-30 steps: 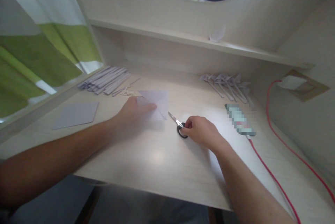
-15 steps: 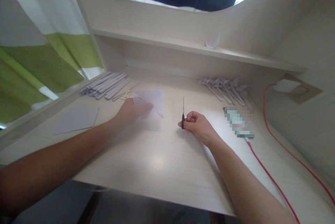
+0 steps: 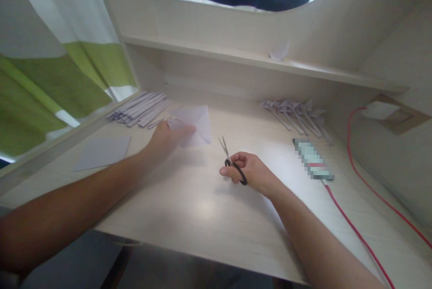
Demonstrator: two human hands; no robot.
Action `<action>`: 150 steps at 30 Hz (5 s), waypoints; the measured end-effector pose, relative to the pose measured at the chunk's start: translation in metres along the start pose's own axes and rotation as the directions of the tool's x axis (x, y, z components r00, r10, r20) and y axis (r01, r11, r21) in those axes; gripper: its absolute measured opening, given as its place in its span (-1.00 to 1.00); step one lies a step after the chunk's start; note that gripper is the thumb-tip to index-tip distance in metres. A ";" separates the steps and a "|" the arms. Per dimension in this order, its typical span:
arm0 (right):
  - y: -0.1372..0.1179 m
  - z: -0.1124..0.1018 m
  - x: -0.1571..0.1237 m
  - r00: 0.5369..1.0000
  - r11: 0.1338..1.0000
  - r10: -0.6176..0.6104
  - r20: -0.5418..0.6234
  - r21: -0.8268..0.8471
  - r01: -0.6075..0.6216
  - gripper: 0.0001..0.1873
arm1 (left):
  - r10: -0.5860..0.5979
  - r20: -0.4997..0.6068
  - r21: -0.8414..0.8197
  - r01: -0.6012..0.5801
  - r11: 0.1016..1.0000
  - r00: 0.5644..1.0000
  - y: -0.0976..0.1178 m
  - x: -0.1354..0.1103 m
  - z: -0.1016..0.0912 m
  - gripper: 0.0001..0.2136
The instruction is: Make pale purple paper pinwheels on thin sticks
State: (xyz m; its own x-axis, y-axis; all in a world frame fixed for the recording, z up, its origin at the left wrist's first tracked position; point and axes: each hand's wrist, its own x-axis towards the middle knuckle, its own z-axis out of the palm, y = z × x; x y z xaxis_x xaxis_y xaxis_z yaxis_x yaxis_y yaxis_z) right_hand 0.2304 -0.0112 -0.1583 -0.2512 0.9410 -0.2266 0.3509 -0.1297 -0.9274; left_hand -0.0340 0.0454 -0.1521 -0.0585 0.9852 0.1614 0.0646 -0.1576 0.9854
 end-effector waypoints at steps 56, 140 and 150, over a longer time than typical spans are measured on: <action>0.011 0.017 -0.001 0.986 0.967 -0.080 -0.150 -0.253 0.040 -0.57 | 0.060 0.008 0.007 -0.061 0.998 0.998 -0.004 0.001 -0.001 -0.72; -0.009 0.018 -0.008 0.961 0.987 -0.138 -0.239 0.054 0.155 -0.73 | -0.166 0.468 0.126 0.121 0.985 0.868 0.001 -0.011 0.008 -0.77; 0.003 0.020 -0.003 0.913 0.970 -0.156 -0.377 0.117 0.213 -0.73 | -0.191 0.536 -0.184 0.335 0.924 0.822 -0.002 -0.018 0.015 -0.63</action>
State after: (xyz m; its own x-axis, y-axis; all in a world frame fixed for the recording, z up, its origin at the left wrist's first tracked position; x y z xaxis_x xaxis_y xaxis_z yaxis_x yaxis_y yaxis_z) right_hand 0.2138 -0.0209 -0.1665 0.0557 0.9972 0.0496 0.1817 0.0387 -0.9826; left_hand -0.0178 0.0286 -0.1577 0.4734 0.8768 -0.0851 -0.1434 0.1720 0.9746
